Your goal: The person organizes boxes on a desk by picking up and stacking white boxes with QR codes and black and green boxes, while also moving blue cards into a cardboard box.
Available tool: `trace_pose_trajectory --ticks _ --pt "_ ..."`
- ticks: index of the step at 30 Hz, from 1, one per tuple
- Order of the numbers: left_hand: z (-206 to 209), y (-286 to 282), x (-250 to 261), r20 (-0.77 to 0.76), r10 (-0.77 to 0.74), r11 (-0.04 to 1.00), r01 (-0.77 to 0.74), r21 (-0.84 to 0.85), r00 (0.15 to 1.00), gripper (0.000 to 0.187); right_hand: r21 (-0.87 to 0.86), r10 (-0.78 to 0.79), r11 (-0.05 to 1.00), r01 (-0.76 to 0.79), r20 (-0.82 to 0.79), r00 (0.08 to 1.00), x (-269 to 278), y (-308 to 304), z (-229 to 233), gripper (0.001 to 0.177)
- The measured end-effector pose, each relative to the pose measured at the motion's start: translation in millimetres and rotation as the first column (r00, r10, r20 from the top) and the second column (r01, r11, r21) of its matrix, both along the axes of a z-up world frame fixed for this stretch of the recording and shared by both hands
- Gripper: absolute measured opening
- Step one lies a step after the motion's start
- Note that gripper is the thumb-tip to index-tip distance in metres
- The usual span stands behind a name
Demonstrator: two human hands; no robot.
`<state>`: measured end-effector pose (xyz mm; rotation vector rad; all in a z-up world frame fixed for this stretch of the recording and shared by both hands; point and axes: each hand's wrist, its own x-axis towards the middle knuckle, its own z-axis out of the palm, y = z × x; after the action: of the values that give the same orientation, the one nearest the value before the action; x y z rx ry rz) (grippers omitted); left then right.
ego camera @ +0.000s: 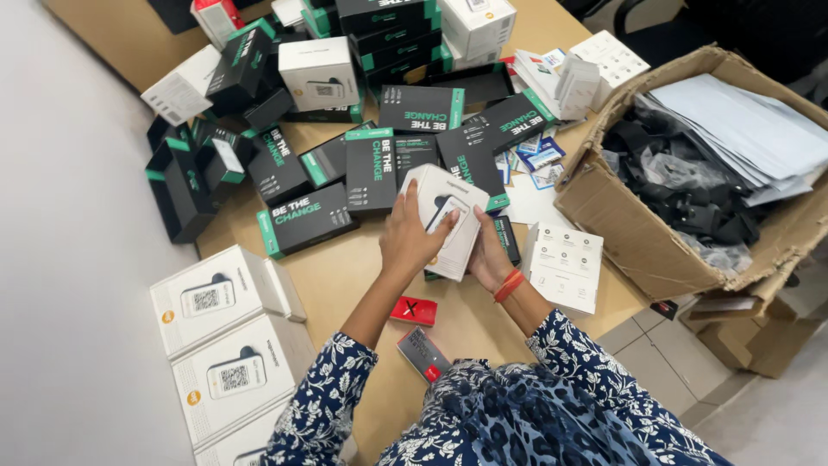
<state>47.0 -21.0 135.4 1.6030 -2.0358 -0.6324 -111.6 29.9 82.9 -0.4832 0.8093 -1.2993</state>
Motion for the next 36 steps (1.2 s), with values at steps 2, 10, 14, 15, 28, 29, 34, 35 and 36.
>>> trace_pose_trajectory --ticks 2,10,14,15,28,29,34,35,36 --pt "37.5 0.1 20.2 0.069 -0.043 0.994 0.049 -0.097 0.997 0.094 -0.040 -0.003 0.999 0.005 0.067 0.998 16.8 -4.2 18.3 0.074" --pt "122.9 -54.3 170.4 0.286 -0.047 0.997 0.061 -0.040 0.957 0.078 -0.172 0.340 0.930 -0.325 0.062 0.939 155.6 -14.4 70.4 0.081" --pt "123.6 -61.5 248.4 0.444 0.066 0.985 -0.128 0.112 0.894 0.081 0.040 0.598 0.801 -0.597 -0.040 0.800 215.0 -22.4 56.2 0.087" --pt "115.0 -61.1 268.4 0.474 0.085 0.947 -0.219 0.236 0.877 0.085 0.106 0.651 0.758 -0.644 -0.179 0.737 223.0 -23.1 44.7 0.088" --pt "35.4 -14.2 296.0 0.412 0.466 0.882 -0.449 -0.143 0.783 0.060 -0.037 0.230 0.708 -0.705 -0.932 0.280 277.4 -16.3 -6.3 0.067" --pt "38.1 -14.6 295.1 0.428 0.445 0.891 -0.435 -0.128 0.786 0.057 -0.056 0.182 0.713 -0.699 -0.948 0.262 273.2 -17.2 -5.7 0.067" --pt "41.7 -16.0 297.6 0.450 0.411 0.909 -0.393 -0.138 0.793 0.054 -0.164 0.089 0.706 -0.689 -0.945 0.315 185.4 -12.9 -17.8 0.067" --pt "39.3 -15.7 297.4 0.450 0.406 0.910 -0.394 -0.127 0.795 0.053 -0.145 0.058 0.755 -0.639 -0.957 0.285 156.2 -7.8 -22.6 0.062" --pt "36.1 -15.1 296.2 0.442 0.450 0.892 -0.411 -0.187 0.776 0.051 -0.127 0.030 0.801 -0.585 -0.968 0.251 124.3 -1.7 -27.3 0.058"
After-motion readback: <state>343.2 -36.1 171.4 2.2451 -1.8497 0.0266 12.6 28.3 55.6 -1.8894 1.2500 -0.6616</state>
